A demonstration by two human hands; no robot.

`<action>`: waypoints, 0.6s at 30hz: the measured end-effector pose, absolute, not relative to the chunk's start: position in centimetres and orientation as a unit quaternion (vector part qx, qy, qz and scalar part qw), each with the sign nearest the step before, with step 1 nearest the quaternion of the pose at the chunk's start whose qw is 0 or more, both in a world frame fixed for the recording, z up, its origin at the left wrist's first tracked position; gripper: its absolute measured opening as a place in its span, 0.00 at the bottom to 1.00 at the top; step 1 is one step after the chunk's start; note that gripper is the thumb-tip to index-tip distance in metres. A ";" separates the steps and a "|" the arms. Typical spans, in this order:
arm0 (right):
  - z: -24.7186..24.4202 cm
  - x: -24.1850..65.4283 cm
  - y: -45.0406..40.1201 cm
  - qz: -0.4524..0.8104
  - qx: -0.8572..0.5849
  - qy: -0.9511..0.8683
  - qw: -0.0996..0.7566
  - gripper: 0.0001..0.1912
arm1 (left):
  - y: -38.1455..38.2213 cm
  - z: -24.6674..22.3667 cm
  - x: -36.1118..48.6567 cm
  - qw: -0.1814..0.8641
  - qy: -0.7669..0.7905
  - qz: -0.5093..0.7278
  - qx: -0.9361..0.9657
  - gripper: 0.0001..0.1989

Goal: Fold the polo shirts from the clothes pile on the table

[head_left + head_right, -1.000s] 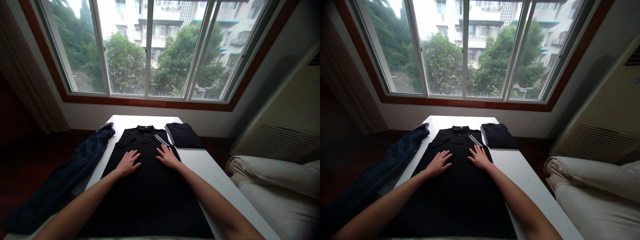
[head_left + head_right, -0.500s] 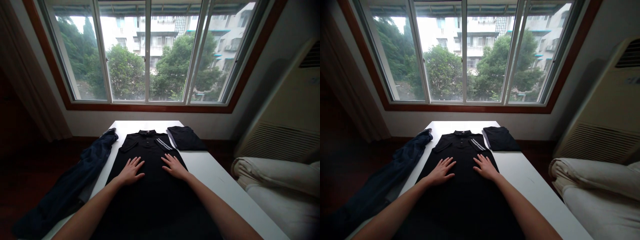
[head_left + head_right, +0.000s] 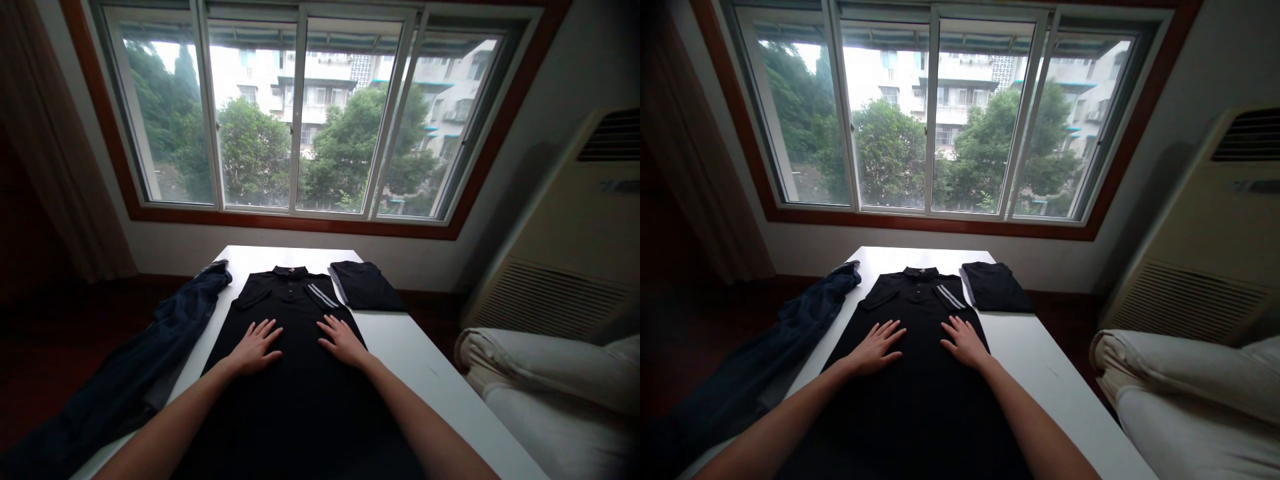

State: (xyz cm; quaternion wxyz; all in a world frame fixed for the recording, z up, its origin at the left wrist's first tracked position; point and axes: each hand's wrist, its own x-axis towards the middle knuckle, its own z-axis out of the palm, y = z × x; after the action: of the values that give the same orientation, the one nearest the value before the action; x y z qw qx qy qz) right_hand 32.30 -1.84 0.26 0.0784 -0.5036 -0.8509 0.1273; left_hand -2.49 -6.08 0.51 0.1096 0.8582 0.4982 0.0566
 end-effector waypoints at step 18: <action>-1.1 32.8 -1.0 0.104 -0.486 -0.858 0.132 0.32 | -6.0 0.5 -2.3 0.112 0.504 0.034 0.856 0.40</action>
State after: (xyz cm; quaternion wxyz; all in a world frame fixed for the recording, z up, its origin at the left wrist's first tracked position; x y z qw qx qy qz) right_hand 32.77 -0.97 -1.07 0.1323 -0.4860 -0.8576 0.1041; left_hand -2.28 -6.00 0.52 0.1121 0.8559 0.5036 0.0338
